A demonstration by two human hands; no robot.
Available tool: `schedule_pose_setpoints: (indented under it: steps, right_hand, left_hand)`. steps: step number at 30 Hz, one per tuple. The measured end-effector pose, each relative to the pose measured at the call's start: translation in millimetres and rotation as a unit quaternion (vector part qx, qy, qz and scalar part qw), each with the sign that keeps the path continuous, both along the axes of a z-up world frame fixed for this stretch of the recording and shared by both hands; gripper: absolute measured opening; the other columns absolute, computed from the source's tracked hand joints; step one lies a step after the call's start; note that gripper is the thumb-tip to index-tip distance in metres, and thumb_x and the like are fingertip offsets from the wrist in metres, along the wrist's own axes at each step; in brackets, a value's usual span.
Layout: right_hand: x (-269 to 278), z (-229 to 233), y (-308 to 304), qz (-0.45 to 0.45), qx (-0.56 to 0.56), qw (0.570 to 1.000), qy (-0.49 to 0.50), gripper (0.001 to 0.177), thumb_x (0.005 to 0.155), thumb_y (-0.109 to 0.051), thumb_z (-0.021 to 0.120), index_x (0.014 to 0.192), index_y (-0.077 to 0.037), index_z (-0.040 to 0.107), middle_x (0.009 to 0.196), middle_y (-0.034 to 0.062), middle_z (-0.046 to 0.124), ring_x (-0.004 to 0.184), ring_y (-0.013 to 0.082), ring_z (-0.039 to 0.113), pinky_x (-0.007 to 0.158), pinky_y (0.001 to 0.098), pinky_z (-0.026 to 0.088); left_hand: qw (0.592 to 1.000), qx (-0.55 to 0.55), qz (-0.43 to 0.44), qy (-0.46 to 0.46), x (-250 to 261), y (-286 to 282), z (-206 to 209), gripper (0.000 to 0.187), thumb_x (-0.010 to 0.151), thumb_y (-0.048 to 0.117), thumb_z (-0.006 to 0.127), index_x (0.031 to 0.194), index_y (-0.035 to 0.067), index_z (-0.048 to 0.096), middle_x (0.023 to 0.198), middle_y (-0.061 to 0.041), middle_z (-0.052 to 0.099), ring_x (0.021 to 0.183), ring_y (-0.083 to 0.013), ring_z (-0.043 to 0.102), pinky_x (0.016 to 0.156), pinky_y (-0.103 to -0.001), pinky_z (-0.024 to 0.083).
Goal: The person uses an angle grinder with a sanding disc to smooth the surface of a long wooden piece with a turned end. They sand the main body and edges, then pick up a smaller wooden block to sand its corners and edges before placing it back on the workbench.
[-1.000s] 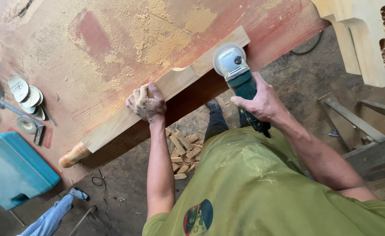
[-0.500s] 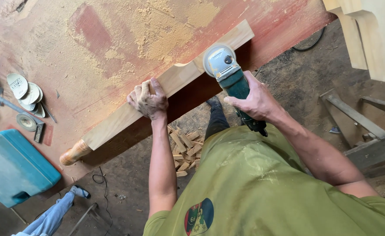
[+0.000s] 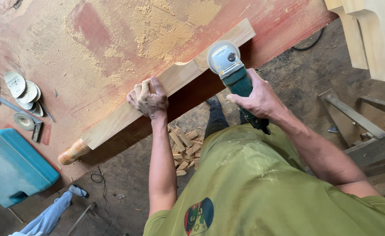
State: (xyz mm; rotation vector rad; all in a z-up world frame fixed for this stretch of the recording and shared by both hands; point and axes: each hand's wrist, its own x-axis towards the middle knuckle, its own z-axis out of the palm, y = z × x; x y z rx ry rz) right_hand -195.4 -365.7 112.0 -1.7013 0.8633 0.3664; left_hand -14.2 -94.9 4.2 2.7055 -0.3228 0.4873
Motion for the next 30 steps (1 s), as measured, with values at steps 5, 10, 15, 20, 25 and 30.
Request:
schedule_pose_setpoints:
  steps: [5, 10, 15, 20, 25, 30]
  right_hand:
    - [-8, -4, -7, -0.009, -0.016, 1.0, 0.009, 0.059, 0.074, -0.04, 0.085, 0.121, -0.018, 0.058, 0.1, 0.0243, 0.071, 0.105, 0.0468, 0.067, 0.085, 0.0545, 0.053]
    - [-12, -3, -12, -0.028, -0.022, 0.999, 0.005, 0.061, 0.074, -0.04, 0.086, 0.124, -0.018, 0.058, 0.105, 0.0236, 0.071, 0.109, 0.0467, 0.066, 0.089, 0.0549, 0.052]
    - [-14, -4, -21, -0.044, -0.029, 0.999, 0.007, 0.06, 0.074, -0.041, 0.085, 0.123, -0.018, 0.058, 0.106, 0.0226, 0.071, 0.11, 0.0456, 0.066, 0.09, 0.0544, 0.053]
    - [-19, -6, -31, -0.058, -0.024, 0.998, -0.006, 0.061, 0.075, -0.039, 0.085, 0.126, -0.019, 0.058, 0.11, 0.0213, 0.071, 0.112, 0.046, 0.065, 0.093, 0.0559, 0.052]
    - [-20, -6, -44, -0.075, -0.031, 0.997, -0.017, 0.06, 0.076, -0.038, 0.084, 0.126, -0.019, 0.058, 0.11, 0.0204, 0.071, 0.113, 0.0458, 0.065, 0.094, 0.0564, 0.051]
    - [-23, -7, -53, -0.085, -0.036, 0.996, -0.012, 0.059, 0.077, -0.039, 0.084, 0.126, -0.018, 0.058, 0.109, 0.0202, 0.071, 0.113, 0.0444, 0.065, 0.093, 0.0559, 0.051]
  left_hand:
    - [1.0, 0.002, -0.006, -0.006, -1, -2, 5, 0.032, 0.098, 0.05, 0.064, 0.081, 0.023, 0.068, 0.081, 0.002, 0.059, 0.087, -0.0208, 0.062, 0.099, -0.044, 0.041]
    - [1.0, -0.009, -0.005, 0.006, -1, 2, 0, 0.032, 0.098, 0.05, 0.064, 0.081, 0.023, 0.068, 0.081, 0.002, 0.06, 0.087, -0.0201, 0.062, 0.102, -0.044, 0.039]
    - [1.0, -0.012, -0.006, 0.013, 0, 2, -2, 0.032, 0.099, 0.048, 0.065, 0.081, 0.022, 0.068, 0.082, 0.002, 0.061, 0.088, -0.0203, 0.062, 0.103, -0.046, 0.039]
    - [1.0, 0.005, -0.004, 0.017, 0, 6, -6, 0.031, 0.099, 0.048, 0.065, 0.082, 0.023, 0.07, 0.083, 0.001, 0.063, 0.088, -0.0215, 0.063, 0.104, -0.048, 0.038]
    - [1.0, 0.007, -0.01, 0.016, 3, 11, -13, 0.031, 0.099, 0.048, 0.065, 0.083, 0.023, 0.07, 0.083, 0.001, 0.063, 0.088, -0.0216, 0.064, 0.104, -0.047, 0.038]
    - [1.0, 0.011, -0.015, 0.02, 3, 13, -13, 0.031, 0.1, 0.049, 0.064, 0.083, 0.023, 0.07, 0.083, 0.0, 0.064, 0.087, -0.0228, 0.064, 0.104, -0.048, 0.038]
